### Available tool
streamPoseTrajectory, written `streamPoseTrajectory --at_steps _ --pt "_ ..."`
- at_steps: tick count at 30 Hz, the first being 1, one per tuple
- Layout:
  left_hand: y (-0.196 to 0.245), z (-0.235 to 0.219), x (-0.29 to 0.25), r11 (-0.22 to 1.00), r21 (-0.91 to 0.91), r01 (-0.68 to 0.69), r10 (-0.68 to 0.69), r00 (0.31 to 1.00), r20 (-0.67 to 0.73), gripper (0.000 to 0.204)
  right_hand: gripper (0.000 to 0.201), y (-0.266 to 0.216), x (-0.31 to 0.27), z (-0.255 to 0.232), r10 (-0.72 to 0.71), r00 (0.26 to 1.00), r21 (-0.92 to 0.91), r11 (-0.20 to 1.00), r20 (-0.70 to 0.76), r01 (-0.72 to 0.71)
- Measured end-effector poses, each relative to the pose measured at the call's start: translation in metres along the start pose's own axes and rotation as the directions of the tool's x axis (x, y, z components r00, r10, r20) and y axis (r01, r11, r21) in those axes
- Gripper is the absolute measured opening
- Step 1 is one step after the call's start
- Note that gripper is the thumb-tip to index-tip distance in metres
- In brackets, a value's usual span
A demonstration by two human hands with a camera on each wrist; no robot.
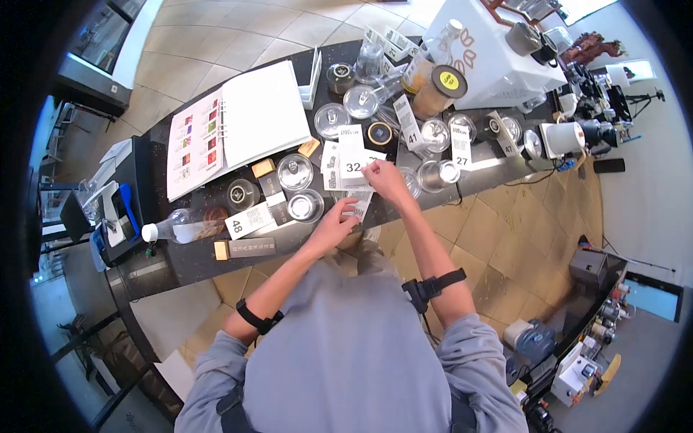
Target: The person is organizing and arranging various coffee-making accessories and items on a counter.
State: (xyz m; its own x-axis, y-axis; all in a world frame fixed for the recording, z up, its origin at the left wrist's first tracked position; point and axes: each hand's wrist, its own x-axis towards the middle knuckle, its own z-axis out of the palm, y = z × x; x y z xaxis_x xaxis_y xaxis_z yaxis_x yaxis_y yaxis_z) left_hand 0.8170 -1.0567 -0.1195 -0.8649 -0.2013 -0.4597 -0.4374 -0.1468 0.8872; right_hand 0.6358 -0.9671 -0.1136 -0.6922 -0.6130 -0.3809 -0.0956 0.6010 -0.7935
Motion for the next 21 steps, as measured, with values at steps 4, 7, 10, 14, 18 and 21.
streamPoseTrajectory --at_steps 4,7,10,14,18,21 --pt "-0.002 0.016 0.023 0.999 -0.016 0.035 -0.038 0.968 -0.248 0.054 0.035 0.009 0.012 -0.015 -0.025 0.995 0.035 0.999 0.093 0.022" --pt "-0.003 0.025 0.031 0.999 -0.033 0.013 -0.023 0.942 -0.335 0.054 0.045 0.002 0.017 -0.019 0.005 0.983 0.041 0.999 0.183 -0.013" --pt "-0.006 0.035 0.032 0.999 -0.043 0.022 -0.038 0.904 -0.426 0.050 0.058 -0.018 0.016 -0.026 -0.060 0.995 -0.195 0.978 0.079 0.075" --pt "0.002 0.043 0.035 0.989 -0.144 -0.024 -0.054 0.856 -0.513 0.048 0.071 -0.025 0.025 -0.036 -0.012 0.973 -0.220 0.973 0.229 0.064" --pt "-0.008 0.046 0.048 0.980 -0.200 -0.010 -0.112 0.801 -0.588 0.046 0.065 -0.017 0.047 -0.036 -0.109 0.962 -0.381 0.902 0.252 0.201" --pt "-0.008 0.045 0.051 0.965 -0.262 -0.022 -0.140 0.800 -0.583 0.048 0.055 -0.031 0.055 -0.038 0.032 0.924 -0.453 0.878 0.381 0.156"
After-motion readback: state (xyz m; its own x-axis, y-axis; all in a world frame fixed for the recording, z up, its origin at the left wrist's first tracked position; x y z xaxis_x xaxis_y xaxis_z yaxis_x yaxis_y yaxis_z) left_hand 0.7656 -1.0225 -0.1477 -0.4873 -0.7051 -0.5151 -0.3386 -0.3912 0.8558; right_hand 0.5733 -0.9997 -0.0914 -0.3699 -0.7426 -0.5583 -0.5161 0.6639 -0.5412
